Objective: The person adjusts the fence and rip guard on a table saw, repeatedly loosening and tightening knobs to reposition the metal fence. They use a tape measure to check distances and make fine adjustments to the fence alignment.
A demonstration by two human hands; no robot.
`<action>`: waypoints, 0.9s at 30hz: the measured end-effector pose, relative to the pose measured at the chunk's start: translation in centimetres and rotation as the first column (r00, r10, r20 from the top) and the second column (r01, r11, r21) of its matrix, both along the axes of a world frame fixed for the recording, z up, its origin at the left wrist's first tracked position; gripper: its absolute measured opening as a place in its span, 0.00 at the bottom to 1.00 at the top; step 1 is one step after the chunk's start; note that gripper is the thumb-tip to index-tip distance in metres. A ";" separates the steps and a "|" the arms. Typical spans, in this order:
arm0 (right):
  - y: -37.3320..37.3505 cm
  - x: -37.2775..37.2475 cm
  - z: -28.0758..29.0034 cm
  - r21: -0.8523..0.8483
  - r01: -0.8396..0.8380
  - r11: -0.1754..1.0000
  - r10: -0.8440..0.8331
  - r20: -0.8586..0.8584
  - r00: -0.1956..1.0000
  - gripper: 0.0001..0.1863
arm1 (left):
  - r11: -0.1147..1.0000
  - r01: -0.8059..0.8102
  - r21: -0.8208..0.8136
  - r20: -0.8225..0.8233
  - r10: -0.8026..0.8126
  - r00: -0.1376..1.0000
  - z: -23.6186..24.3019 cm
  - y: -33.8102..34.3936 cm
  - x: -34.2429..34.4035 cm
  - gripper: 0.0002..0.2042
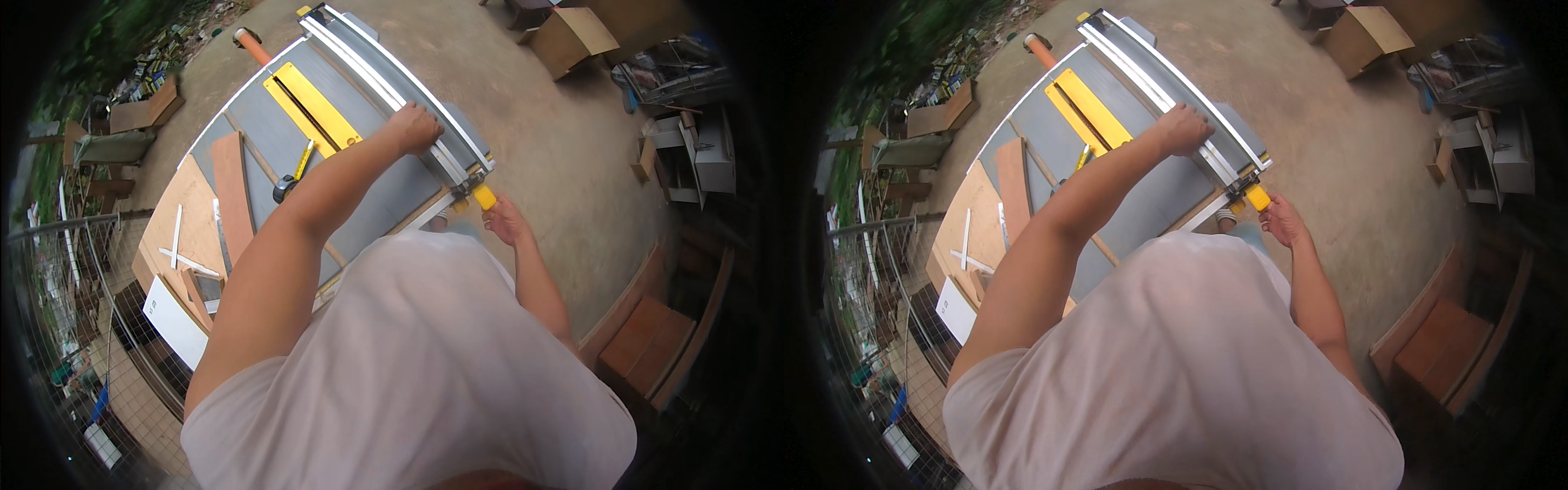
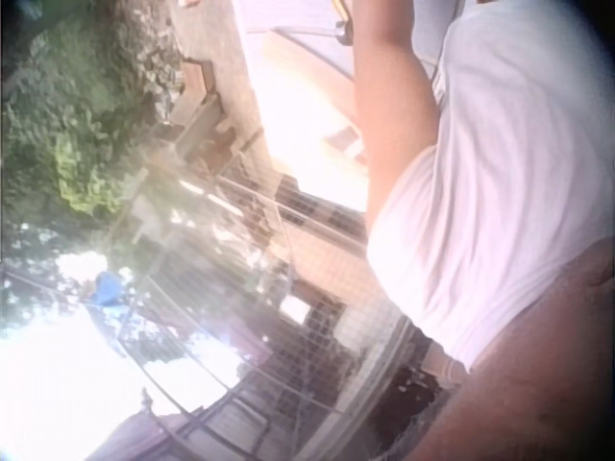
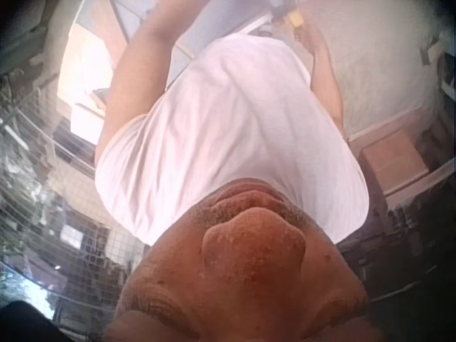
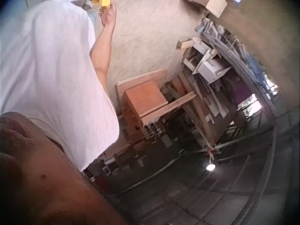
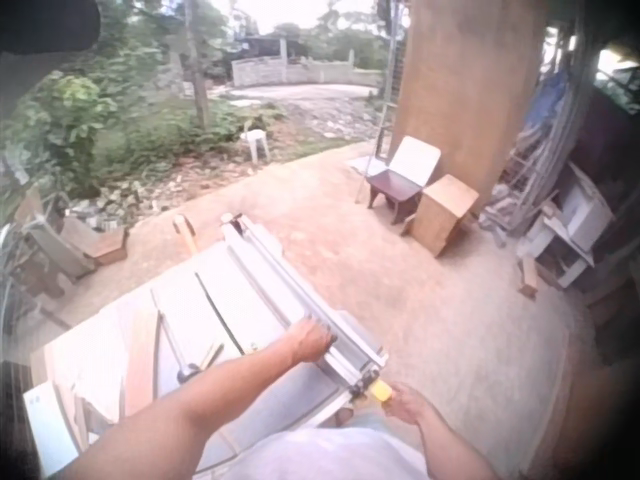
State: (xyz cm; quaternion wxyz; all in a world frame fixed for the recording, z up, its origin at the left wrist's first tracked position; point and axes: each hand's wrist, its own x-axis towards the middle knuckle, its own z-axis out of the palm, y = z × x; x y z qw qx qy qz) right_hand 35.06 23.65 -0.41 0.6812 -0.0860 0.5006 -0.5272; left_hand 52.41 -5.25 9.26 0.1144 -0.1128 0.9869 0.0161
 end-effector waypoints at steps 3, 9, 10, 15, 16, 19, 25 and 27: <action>-0.9 0.9 -0.8 0.252 -0.176 0.952 0.250 -0.300 0.921 0.24 | 1.000 -0.004 0.005 -0.011 0.004 1.000 0.3 0.0 0.1 0.09; -5.6 3.4 -4.3 0.433 -0.479 0.763 0.573 -0.110 0.812 0.18 | 0.999 0.040 0.019 0.033 -0.040 0.999 1.9 0.1 0.7 0.08; -5.9 3.2 -4.2 0.437 -0.502 0.746 0.595 -0.099 0.797 0.16 | 0.999 0.031 0.025 0.034 -0.032 0.999 1.7 0.1 0.6 0.08; -6.2 4.0 -4.5 0.462 -0.494 0.737 0.644 -0.257 0.721 0.07 | 0.999 0.012 0.038 0.196 -0.019 0.980 2.0 -0.1 -0.8 0.08; -6.0 4.0 -4.6 0.456 -0.493 0.741 0.651 -0.308 0.694 0.07 | 0.999 0.009 0.044 0.227 -0.019 0.974 2.6 0.1 -1.1 0.08; -6.5 4.3 -5.0 0.471 -0.521 0.712 0.702 -0.459 0.545 0.10 | 0.999 -0.014 0.045 0.211 0.004 0.978 2.6 0.0 -0.4 0.08; -5.7 6.3 -7.8 0.652 -0.293 0.699 0.689 -0.724 0.032 0.23 | 0.998 -0.030 0.049 0.183 0.020 0.983 2.8 0.4 -0.6 0.10; -6.0 7.6 -4.7 0.698 -0.112 0.707 0.707 -0.693 0.143 0.22 | 0.998 -0.032 0.059 0.203 0.020 0.979 2.9 0.4 -0.4 0.10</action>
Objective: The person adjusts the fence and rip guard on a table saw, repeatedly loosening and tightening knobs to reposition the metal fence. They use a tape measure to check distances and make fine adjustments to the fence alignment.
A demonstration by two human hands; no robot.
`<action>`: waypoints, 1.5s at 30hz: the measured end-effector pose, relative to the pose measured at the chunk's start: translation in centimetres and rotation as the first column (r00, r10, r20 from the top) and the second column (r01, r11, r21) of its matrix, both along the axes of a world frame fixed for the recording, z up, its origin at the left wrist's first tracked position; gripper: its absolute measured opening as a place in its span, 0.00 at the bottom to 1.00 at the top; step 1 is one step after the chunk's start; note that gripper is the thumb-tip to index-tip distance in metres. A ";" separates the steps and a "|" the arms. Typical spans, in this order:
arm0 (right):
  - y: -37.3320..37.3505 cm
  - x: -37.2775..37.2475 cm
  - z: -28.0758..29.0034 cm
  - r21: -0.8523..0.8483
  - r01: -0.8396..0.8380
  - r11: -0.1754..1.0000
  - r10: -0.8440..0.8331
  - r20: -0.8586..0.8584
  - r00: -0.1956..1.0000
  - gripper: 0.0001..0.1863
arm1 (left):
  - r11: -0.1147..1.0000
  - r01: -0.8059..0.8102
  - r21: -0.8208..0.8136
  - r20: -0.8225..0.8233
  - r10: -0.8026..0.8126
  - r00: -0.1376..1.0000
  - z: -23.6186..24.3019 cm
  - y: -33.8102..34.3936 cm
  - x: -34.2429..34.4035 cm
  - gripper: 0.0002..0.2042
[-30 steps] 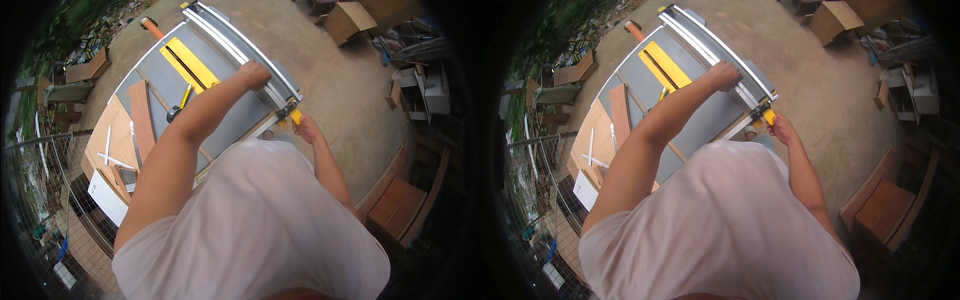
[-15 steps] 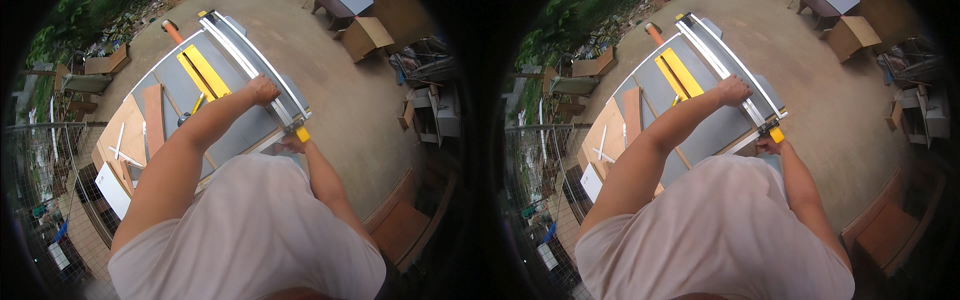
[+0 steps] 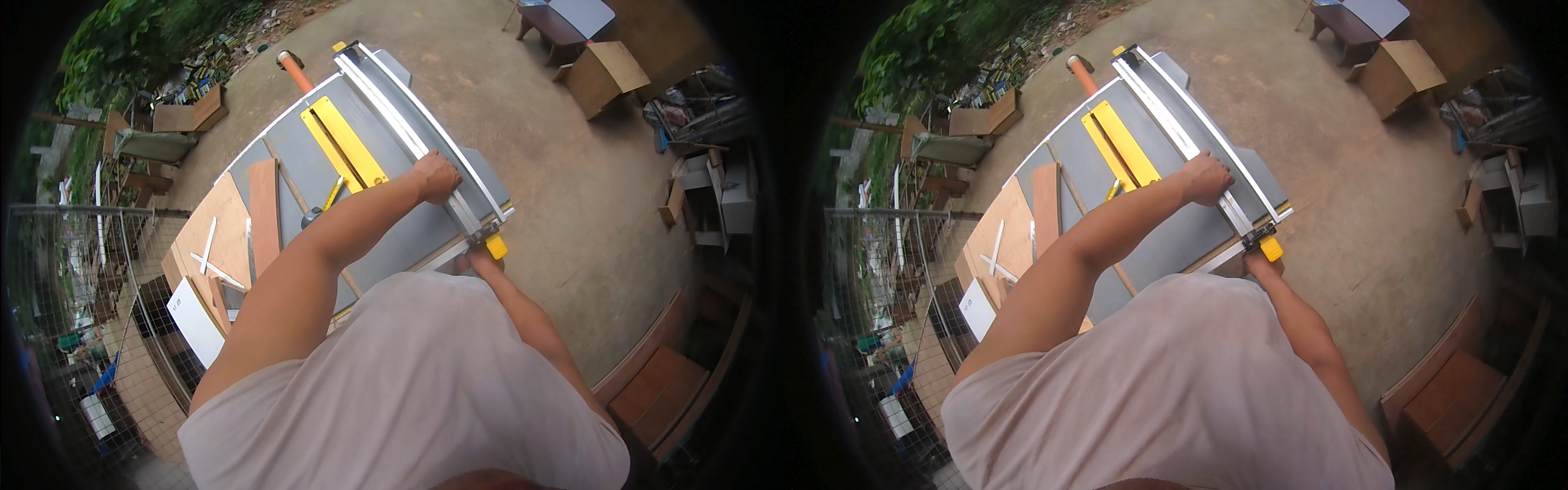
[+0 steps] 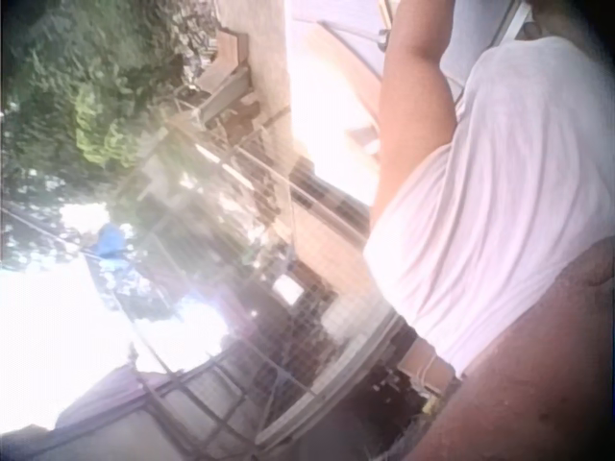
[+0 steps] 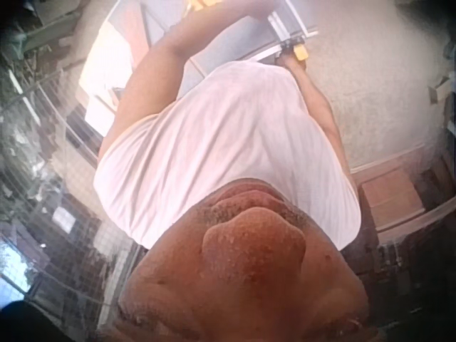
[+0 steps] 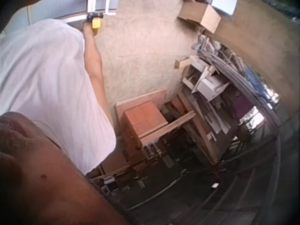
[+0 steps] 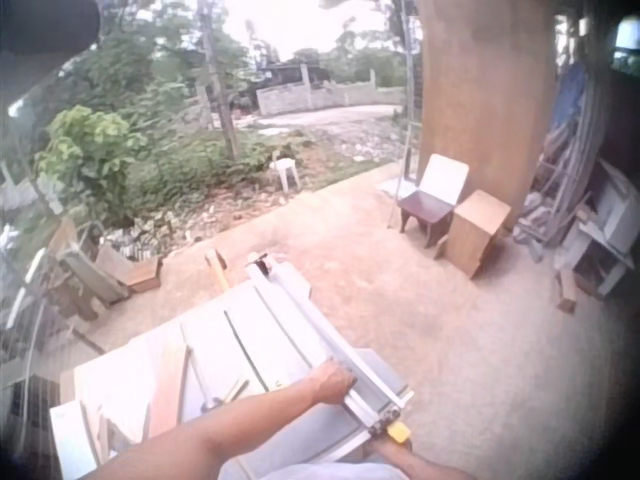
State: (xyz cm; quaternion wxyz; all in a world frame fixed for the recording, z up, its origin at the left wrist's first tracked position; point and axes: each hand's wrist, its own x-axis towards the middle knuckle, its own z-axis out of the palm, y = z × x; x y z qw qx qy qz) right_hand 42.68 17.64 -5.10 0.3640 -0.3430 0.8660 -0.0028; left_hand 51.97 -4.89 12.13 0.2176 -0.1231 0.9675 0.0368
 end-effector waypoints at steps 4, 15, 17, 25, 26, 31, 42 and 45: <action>0.6 0.4 0.9 -0.019 0.019 1.000 -0.021 -0.128 0.992 0.21 | 1.000 0.006 0.004 -0.005 -0.006 1.000 -0.2 -0.1 0.0 0.10; 0.8 -5.6 -1.3 0.317 0.185 0.930 -0.366 0.771 0.521 0.14 | 0.999 0.005 0.045 0.028 -0.006 1.000 0.5 -0.1 0.2 0.09; 0.7 -4.3 -2.6 0.134 0.192 0.972 -0.229 0.720 0.655 0.13 | 1.000 0.018 0.019 0.013 -0.018 1.000 0.3 0.0 0.4 0.10; 1.8 -3.4 -4.1 -0.331 -0.157 0.930 0.266 0.317 0.910 0.19 | 1.000 -0.024 -0.010 -0.112 0.023 0.993 -1.4 0.4 1.8 0.09; 1.5 -4.3 -4.7 -0.383 -0.146 0.912 0.305 0.394 0.867 0.20 | 1.000 -0.028 -0.011 -0.135 0.026 0.991 -1.5 0.2 1.7 0.09; -1.2 -4.9 2.1 0.283 0.088 0.955 -0.250 0.609 0.753 0.17 | 0.998 -0.023 0.050 0.012 0.023 1.000 -0.1 -0.2 0.6 0.09; 0.4 -1.1 0.5 -0.026 0.011 1.000 -0.010 0.051 0.999 0.23 | 1.000 0.026 -0.011 -0.030 -0.026 0.999 -0.5 0.1 1.1 0.09; 0.4 1.1 2.9 -0.035 0.070 0.997 -0.074 -0.121 0.990 0.23 | 0.996 0.072 -0.057 -0.254 -0.084 0.963 -1.7 -0.1 3.1 0.06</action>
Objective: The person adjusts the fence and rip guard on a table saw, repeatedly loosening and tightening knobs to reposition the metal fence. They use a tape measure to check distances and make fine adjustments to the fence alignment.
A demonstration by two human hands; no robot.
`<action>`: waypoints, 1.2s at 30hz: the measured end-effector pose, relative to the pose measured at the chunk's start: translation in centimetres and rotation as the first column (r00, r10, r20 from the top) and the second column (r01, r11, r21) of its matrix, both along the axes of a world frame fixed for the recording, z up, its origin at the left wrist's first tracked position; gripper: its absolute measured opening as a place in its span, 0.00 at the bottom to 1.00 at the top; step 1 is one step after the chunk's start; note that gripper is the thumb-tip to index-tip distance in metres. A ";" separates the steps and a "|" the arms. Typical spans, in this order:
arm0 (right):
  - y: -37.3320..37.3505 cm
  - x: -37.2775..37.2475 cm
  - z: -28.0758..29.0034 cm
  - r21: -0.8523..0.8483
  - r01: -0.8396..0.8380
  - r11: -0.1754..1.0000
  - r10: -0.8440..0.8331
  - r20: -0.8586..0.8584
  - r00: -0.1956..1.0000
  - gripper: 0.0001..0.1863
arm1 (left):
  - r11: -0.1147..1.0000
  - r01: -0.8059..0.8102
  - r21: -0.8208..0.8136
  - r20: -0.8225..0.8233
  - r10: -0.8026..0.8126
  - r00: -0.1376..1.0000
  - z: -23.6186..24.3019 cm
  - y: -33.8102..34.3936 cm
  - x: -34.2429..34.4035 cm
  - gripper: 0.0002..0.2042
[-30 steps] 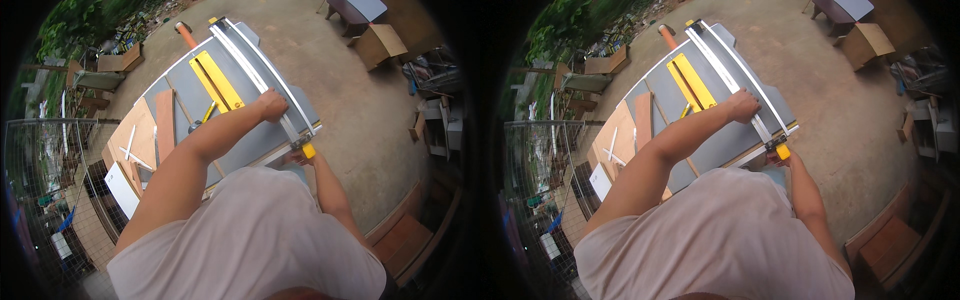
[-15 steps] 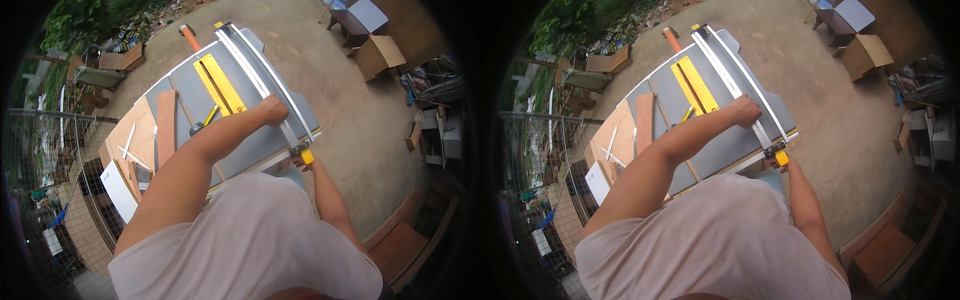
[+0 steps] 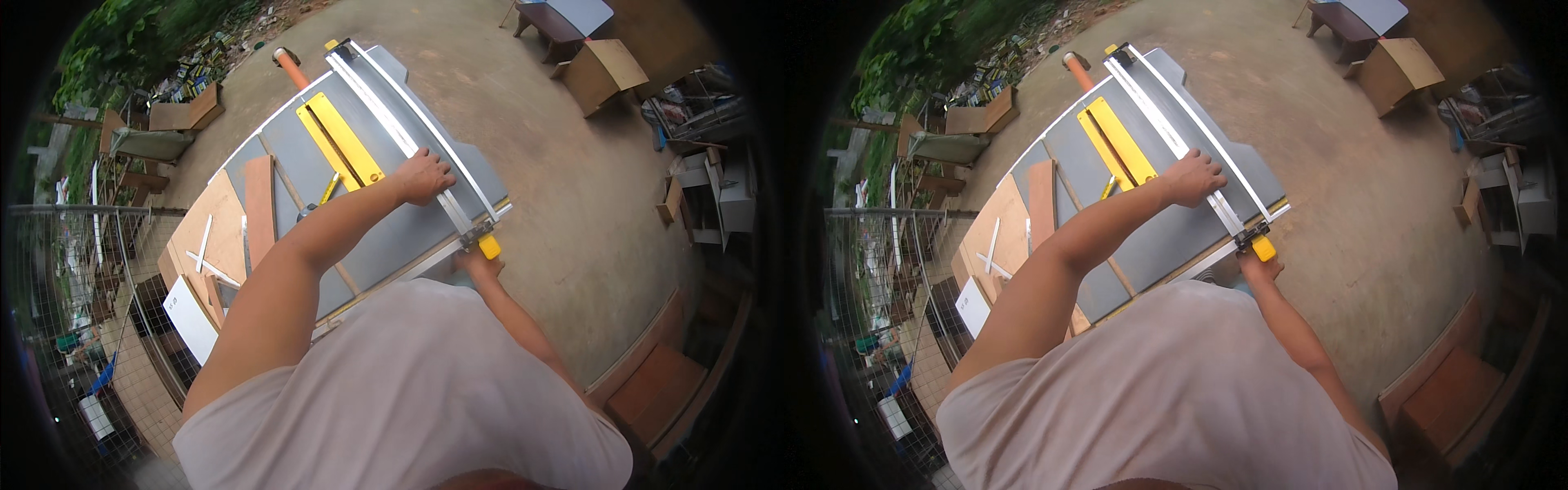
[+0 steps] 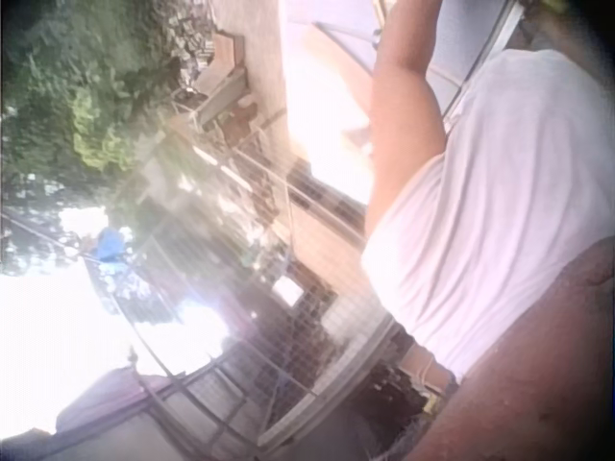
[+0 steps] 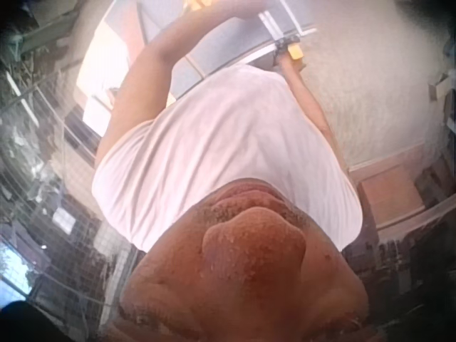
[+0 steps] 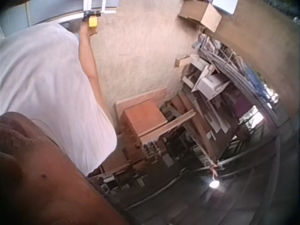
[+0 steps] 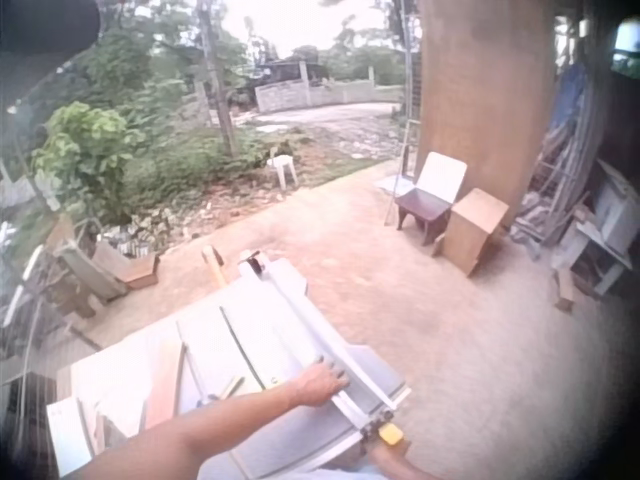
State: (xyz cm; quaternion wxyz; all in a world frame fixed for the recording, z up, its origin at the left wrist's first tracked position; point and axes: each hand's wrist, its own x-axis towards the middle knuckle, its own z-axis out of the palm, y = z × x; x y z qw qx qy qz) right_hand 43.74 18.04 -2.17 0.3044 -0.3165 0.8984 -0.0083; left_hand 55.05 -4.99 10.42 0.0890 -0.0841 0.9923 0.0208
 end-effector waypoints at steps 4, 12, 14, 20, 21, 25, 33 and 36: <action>1.4 -3.0 -8.0 -0.218 -0.190 0.957 0.244 0.258 0.935 0.19 | 0.999 0.029 0.020 -0.060 -0.028 0.998 -0.2 0.1 -0.7 0.04; 0.6 -6.7 -7.3 0.237 0.183 0.954 -0.241 0.971 -0.002 0.07 | 0.998 0.056 0.010 -0.074 -0.055 0.996 -0.9 -0.8 -2.3 0.05; 0.1 -5.4 -4.9 0.189 0.206 0.960 -0.266 0.845 0.464 0.09 | 1.000 0.023 0.019 -0.067 -0.022 0.998 -1.0 -0.7 -2.4 0.05; 0.3 -0.5 -0.5 -0.077 -0.057 0.995 0.066 0.121 0.990 0.24 | 0.999 -0.035 0.012 -0.073 0.036 0.997 -0.3 0.1 -2.1 0.05; 0.5 -1.3 -2.6 -0.119 -0.061 0.991 0.078 0.136 0.988 0.23 | 0.999 -0.033 0.009 -0.056 0.034 0.998 0.2 0.2 -2.4 0.05; 0.6 -5.8 -7.7 -0.132 0.045 0.990 0.087 0.837 0.540 0.10 | 0.991 -0.127 -0.044 0.002 0.128 0.992 0.0 0.9 -4.3 0.11; -0.5 -7.4 -4.1 0.207 -0.054 0.977 -0.193 0.962 0.195 0.18 | 0.805 -0.593 -0.017 -0.324 0.557 0.765 1.5 5.7 -3.8 0.21; 0.3 -11.9 -2.0 -0.370 -0.427 0.825 0.552 0.688 0.471 0.31 | 0.675 -0.632 0.380 -0.431 0.734 0.525 3.3 11.8 -1.9 0.17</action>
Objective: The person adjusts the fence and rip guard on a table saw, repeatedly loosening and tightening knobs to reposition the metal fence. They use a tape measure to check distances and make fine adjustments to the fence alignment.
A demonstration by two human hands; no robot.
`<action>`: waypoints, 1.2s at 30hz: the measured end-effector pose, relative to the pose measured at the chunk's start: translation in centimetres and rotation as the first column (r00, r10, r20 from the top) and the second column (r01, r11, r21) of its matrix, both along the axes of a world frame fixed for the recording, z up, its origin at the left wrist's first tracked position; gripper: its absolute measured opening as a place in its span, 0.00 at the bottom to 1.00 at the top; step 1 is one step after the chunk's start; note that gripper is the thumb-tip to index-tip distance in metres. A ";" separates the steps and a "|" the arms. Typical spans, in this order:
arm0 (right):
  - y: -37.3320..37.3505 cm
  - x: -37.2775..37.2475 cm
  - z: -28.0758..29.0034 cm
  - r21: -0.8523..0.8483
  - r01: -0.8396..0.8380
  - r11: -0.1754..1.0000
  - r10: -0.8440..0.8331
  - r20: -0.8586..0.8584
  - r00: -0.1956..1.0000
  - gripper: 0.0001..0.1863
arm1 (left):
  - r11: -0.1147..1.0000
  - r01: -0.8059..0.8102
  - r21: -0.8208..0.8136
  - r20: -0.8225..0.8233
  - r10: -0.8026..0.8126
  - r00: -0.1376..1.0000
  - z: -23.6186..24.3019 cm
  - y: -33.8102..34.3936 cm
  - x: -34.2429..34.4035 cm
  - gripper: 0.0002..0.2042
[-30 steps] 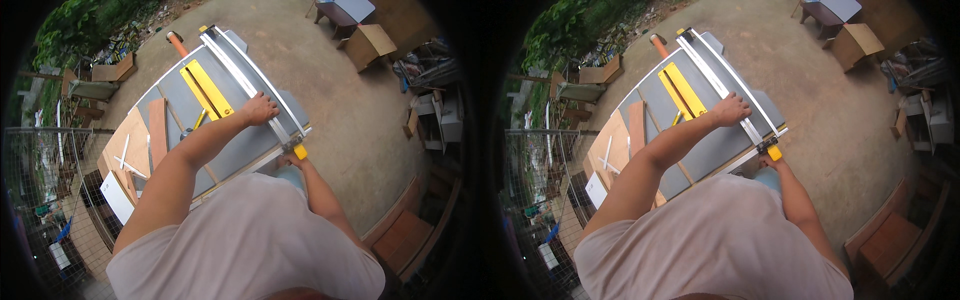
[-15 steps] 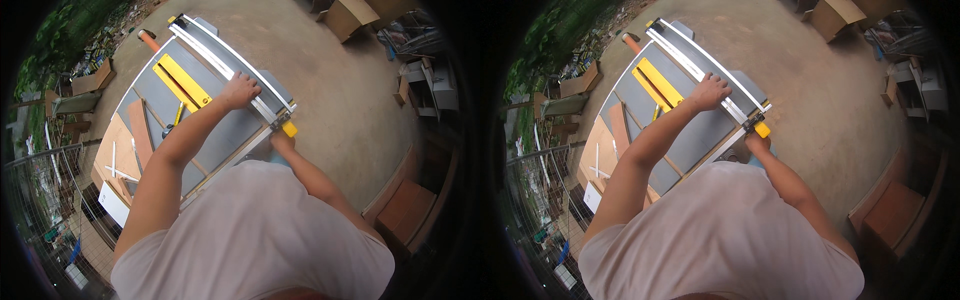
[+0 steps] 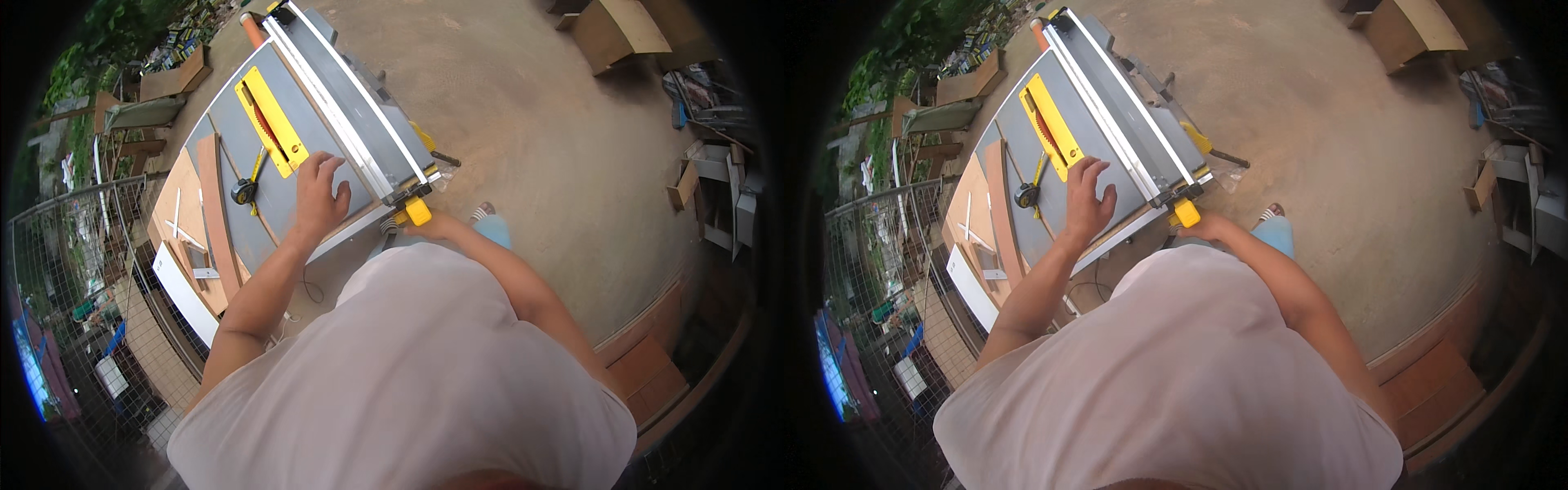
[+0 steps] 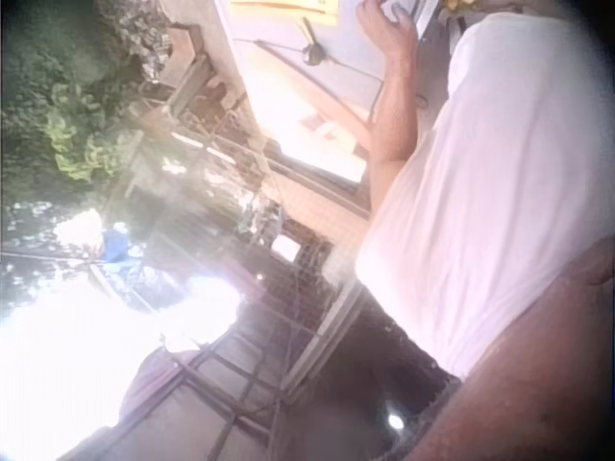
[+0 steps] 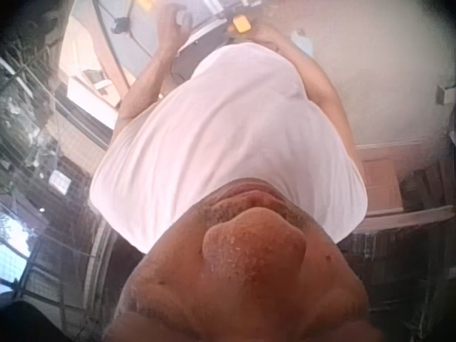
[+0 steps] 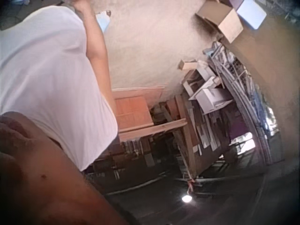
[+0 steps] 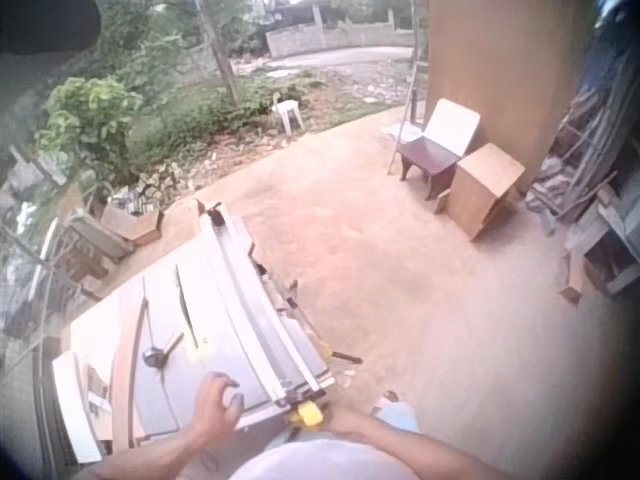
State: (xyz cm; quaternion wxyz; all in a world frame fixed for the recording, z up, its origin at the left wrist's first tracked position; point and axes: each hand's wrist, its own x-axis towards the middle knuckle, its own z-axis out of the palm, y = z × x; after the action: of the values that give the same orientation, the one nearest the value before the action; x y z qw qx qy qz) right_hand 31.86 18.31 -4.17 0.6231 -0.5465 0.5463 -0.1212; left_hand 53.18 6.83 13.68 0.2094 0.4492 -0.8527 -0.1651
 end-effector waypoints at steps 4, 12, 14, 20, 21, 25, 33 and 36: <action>0.3 -13.8 -1.5 0.240 0.172 0.955 -0.107 -0.263 0.959 0.32 | 0.323 -0.447 0.835 0.059 0.753 0.655 -2.5 11.8 0.7 0.11; -15.8 -28.5 5.3 0.030 0.354 0.935 -0.326 -0.325 0.888 0.24 | -0.275 0.196 0.941 0.328 0.884 -0.333 -13.3 14.5 -8.3 0.26; -21.2 -27.7 8.5 -0.004 0.360 0.933 -0.352 -0.226 0.908 0.24 | -0.101 0.297 0.949 0.228 0.872 -0.433 -14.9 12.2 -10.4 0.26; -29.6 -29.7 6.7 -0.079 0.182 0.980 -0.188 -0.079 0.979 0.24 | 0.032 0.026 0.999 -0.001 0.667 -0.745 -18.0 9.1 -14.1 0.24; -29.7 -31.3 5.3 -0.119 0.105 0.987 -0.127 -0.194 0.973 0.23 | 0.048 -0.083 0.995 -0.095 0.621 -0.778 -19.5 9.3 -14.5 0.23; -25.4 -42.2 -2.2 0.110 0.058 0.992 0.010 -0.535 0.844 0.23 | -0.053 -0.405 0.913 -0.326 0.503 -0.800 -21.7 9.5 -17.0 0.23; -24.8 -56.7 -5.4 0.522 -0.017 0.853 0.363 -0.568 0.739 0.23 | 0.005 -0.016 1.000 -0.017 0.504 -0.863 -22.3 10.1 -13.5 0.25; -32.5 -57.7 -6.9 0.487 -0.103 0.868 0.403 -0.566 0.719 0.23 | -0.130 -0.253 0.959 -0.120 0.621 -0.774 -23.8 10.4 -13.5 0.17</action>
State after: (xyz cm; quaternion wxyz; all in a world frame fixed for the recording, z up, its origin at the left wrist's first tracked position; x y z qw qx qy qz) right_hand -25.85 -14.18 -11.02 0.5070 -0.4772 0.6584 0.2859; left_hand 39.71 17.22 -10.07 0.6155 0.6960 0.2257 -0.2929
